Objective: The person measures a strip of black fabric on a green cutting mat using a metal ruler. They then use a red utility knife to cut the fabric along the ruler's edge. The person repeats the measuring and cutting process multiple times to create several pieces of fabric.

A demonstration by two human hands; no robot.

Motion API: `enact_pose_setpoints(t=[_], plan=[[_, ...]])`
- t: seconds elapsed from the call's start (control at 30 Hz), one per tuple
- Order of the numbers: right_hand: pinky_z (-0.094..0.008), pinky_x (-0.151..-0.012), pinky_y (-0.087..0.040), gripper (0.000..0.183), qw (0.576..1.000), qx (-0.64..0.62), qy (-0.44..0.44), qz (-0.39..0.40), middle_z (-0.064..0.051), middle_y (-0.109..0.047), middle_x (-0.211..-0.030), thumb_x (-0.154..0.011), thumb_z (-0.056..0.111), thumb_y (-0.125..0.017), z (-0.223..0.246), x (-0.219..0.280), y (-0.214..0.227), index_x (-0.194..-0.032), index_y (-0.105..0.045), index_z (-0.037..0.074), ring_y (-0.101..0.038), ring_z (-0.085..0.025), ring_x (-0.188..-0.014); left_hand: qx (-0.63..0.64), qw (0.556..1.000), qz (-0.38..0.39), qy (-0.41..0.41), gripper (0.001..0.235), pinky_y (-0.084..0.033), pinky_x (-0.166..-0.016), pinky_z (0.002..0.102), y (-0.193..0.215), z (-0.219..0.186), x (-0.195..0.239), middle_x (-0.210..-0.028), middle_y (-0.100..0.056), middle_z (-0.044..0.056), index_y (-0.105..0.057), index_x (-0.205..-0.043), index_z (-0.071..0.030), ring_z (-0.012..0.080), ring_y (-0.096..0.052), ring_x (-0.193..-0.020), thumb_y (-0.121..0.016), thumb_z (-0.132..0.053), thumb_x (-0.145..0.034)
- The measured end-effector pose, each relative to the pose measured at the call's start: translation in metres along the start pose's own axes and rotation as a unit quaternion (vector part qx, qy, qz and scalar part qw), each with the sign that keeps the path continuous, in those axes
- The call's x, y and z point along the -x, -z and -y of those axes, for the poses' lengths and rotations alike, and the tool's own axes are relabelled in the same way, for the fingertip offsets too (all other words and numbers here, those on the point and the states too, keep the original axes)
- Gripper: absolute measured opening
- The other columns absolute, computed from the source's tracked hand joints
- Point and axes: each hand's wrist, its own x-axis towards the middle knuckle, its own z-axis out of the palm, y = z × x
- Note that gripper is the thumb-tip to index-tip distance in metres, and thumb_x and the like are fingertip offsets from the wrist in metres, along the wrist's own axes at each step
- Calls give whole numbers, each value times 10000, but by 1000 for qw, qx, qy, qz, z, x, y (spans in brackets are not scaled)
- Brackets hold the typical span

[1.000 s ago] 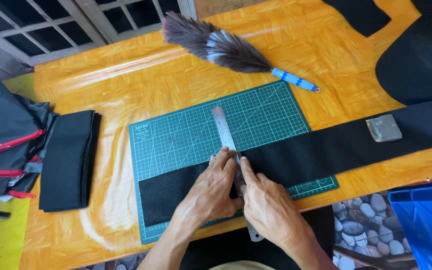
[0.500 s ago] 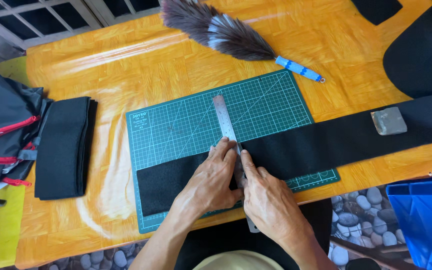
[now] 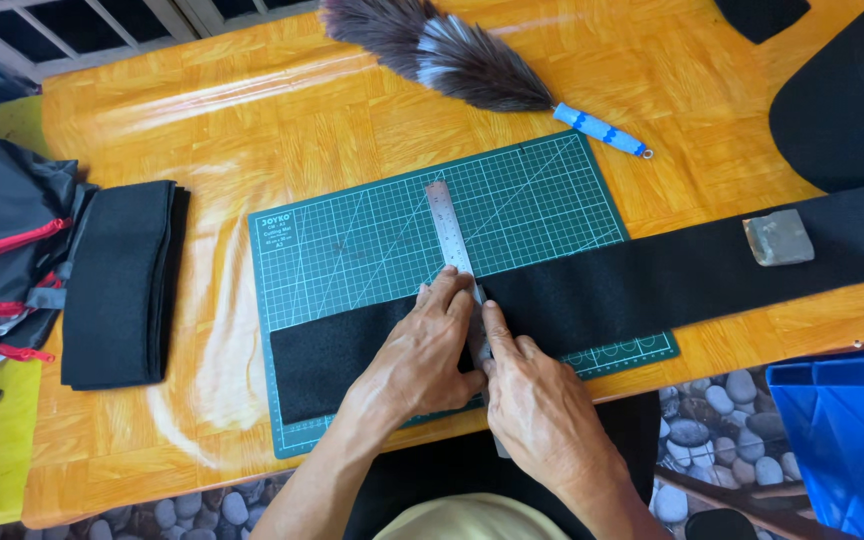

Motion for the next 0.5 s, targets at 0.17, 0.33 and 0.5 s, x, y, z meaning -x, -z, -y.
enact_pose_setpoints(t=[0.17, 0.33, 0.5], plan=[[-549, -720, -569, 679, 1000, 1, 1, -1, -195, -690, -1042, -978, 204, -482, 0, 2, -1, -1616, -287, 83, -720, -413, -815, 7, 1000, 1, 2, 681, -321, -1167, 647, -1, 2, 0, -1458, -453, 289, -514, -1224, 118, 493, -296, -1502, -799, -190, -689], [-539, -683, -589, 700, 1000, 27, 2, -3, -172, -688, -1028, -963, 196, -511, 0, 5, -4, -1615, -283, 82, -723, -400, -780, 3, 1000, -15, -10, 701, -339, -1155, 647, -1, 1, 0, -1397, -466, 267, -521, -1206, 107, 471, -360, -1440, -840, -239, -686], [-578, -666, -567, 655, 999, 26, 5, -24, -187, -692, -1016, -972, 207, -499, 0, 8, -7, -1595, -331, 92, -713, -440, -767, -9, 1000, -19, -14, 755, -345, -1153, 644, -3, 3, 0, -1382, -467, 252, -526, -1193, 93, 448, -370, -1424, -895, -300, -665]])
